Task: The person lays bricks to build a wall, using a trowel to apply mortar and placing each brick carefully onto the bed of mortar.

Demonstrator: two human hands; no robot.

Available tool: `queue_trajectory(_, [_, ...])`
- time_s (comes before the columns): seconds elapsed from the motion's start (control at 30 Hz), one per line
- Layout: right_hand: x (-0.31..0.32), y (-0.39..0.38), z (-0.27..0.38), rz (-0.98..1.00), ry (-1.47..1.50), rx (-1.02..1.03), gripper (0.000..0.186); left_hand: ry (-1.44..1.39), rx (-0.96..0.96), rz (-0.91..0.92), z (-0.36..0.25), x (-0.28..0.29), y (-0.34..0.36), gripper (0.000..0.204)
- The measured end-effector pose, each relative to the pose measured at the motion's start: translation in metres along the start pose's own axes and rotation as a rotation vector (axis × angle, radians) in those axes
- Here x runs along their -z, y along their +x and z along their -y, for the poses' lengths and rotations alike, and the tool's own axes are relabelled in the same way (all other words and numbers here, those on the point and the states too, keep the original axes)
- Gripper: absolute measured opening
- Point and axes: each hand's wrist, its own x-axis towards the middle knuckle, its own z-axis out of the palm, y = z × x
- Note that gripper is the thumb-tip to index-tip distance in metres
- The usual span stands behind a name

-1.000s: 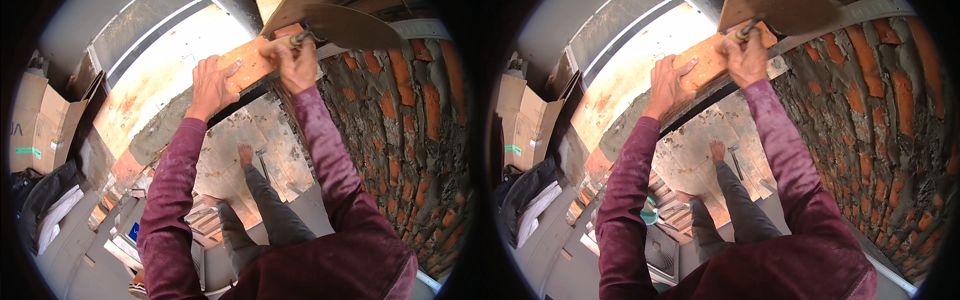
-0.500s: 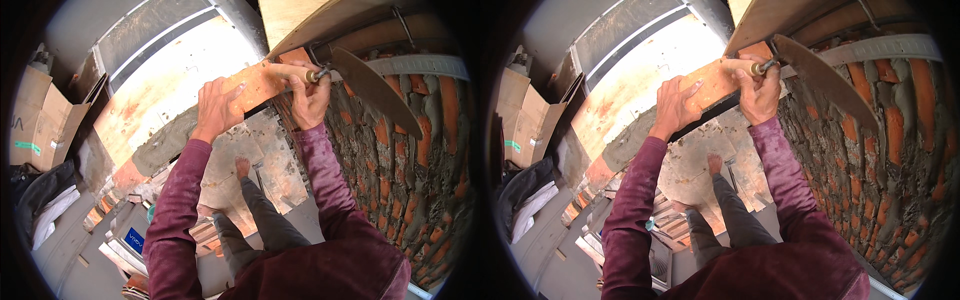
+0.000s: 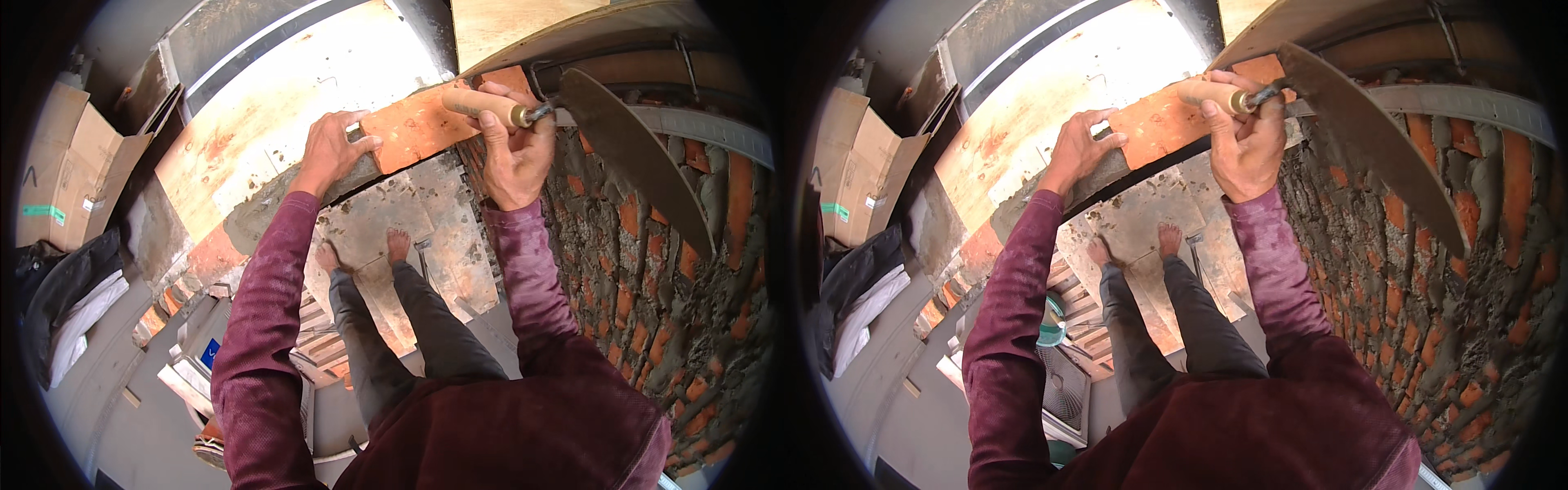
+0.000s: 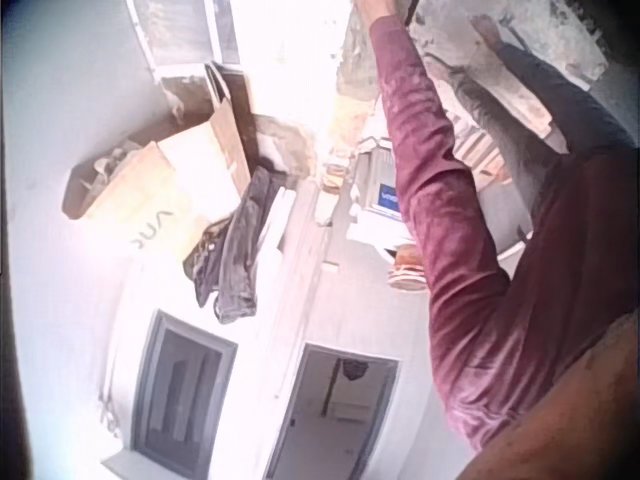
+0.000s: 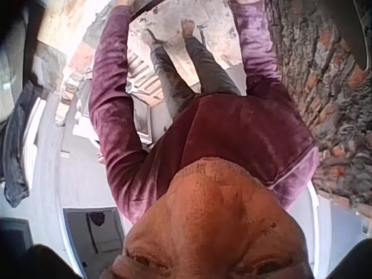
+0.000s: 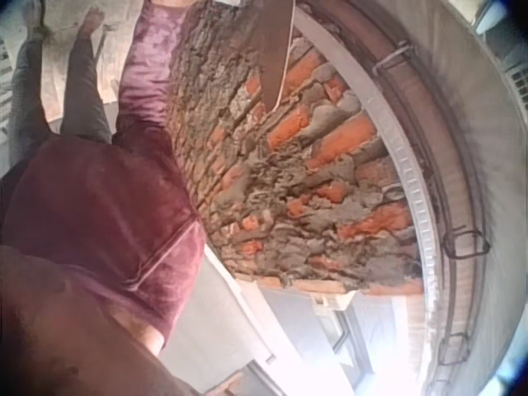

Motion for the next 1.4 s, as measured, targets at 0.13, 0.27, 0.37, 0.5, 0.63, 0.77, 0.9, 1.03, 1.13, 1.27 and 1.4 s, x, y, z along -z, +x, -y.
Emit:
queue_trajectory(0.13, [-0.009,-0.028,-0.072,-0.035,-0.257,-0.021,0.036,0.063,0.065,-0.071,-0.003,-0.003,-0.004,0.051])
queue_trajectory(0.27, [-0.008,-0.027,-0.034,-0.024,0.001,-0.234,0.032,0.001,0.089,-0.181,-0.006,-0.011,-0.014,0.048])
queue_trajectory(0.37, [-0.022,-0.030,-0.007,-0.114,-0.040,-0.122,0.034,-0.031,0.102,-0.211,-0.004,-0.013,-0.016,0.049])
queue_trajectory(0.5, [-0.026,-0.047,-0.034,-0.113,-0.156,-0.134,0.035,-0.079,0.156,-0.141,-0.014,-0.005,-0.016,0.044])
queue_trajectory(0.63, [-0.033,-0.039,-0.029,-0.176,-0.049,-0.256,0.035,-0.047,0.115,-0.203,-0.008,-0.009,-0.019,0.044])
queue_trajectory(0.77, [-0.030,-0.039,-0.026,-0.043,-0.128,-0.212,0.034,-0.031,0.133,-0.223,-0.007,-0.011,-0.015,0.044])
queue_trajectory(0.9, [-0.030,-0.037,-0.027,-0.037,-0.109,-0.244,0.034,-0.043,0.142,-0.191,-0.010,-0.009,-0.017,0.043])
queue_trajectory(1.03, [-0.023,-0.040,-0.038,0.030,-0.228,-0.205,0.036,-0.025,0.152,-0.188,-0.010,-0.011,-0.014,0.045])
queue_trajectory(1.13, [-0.024,-0.035,-0.034,-0.005,-0.178,-0.267,0.037,-0.031,0.166,-0.200,-0.010,-0.012,-0.012,0.047])
queue_trajectory(1.27, [-0.024,-0.036,-0.026,-0.014,-0.156,-0.227,0.032,-0.053,0.214,-0.225,-0.014,-0.013,-0.019,0.047])
queue_trajectory(1.4, [-0.013,-0.033,-0.019,0.127,-0.442,-0.226,0.031,-0.093,0.239,-0.190,-0.017,-0.021,-0.024,0.049])
